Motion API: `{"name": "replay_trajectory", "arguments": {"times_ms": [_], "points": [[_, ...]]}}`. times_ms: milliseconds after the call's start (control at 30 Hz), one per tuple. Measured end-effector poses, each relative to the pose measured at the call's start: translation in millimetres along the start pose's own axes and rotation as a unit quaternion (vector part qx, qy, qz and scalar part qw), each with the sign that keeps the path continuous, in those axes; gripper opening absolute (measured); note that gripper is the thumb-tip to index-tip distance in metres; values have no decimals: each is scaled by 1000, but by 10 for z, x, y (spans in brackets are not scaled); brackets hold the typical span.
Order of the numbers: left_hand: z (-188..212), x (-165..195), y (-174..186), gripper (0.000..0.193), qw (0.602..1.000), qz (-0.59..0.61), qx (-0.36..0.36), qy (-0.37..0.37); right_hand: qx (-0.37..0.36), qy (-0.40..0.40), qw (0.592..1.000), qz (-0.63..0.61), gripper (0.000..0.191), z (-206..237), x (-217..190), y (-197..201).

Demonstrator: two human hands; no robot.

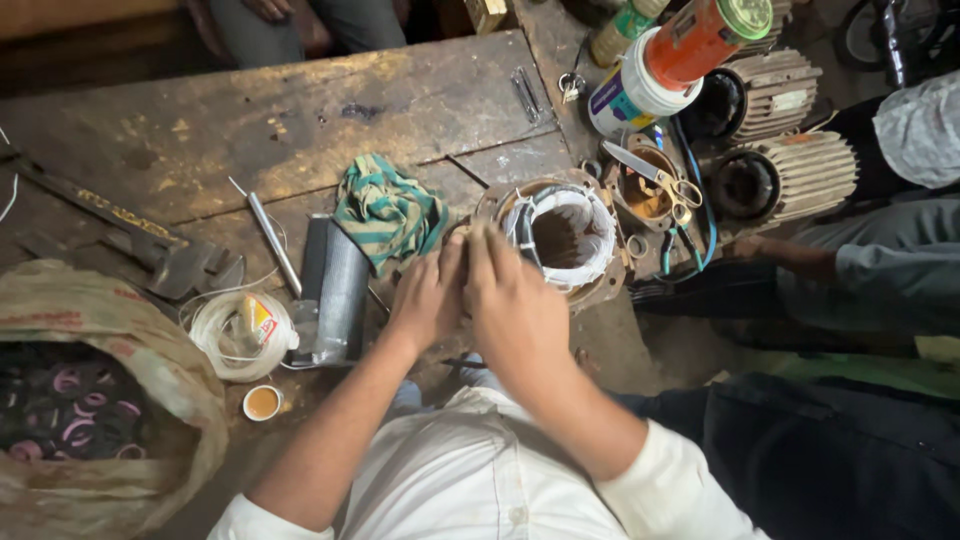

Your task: The person uses a small wooden block to press and adjust white insulating material around the stator windings of a motor. They then move to a second motor housing and rub the same block along its inner surface. The person handles the motor parts and the wooden block throughout the clip.

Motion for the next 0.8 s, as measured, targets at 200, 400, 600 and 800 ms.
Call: {"name": "replay_trajectory", "arguments": {"times_ms": [200,400,600,800], "points": [[65,-75,-32,24,982,130,-7,137,-10,-18,999,31,63,-1,55,0],[5,71,40,58,997,-50,34,-38,47,58,997,36,59,1,-46,66],[42,135,78,51,989,-62,92,-101,37,30,998,45,62,-14,-46,81],[-18,3,24,29,997,59,7,39,-12,-9,993,121,59,-62,-45,-91]]}}
Point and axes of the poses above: each hand's wrist, its own z-axis away from the middle knuckle, its own y-axis out of the back of the hand, x = y × z, the point moved 5 cm from there along -z, towards the middle knuckle, and after that the axes turned 12 degrees about -y, right-handed, at the moved point
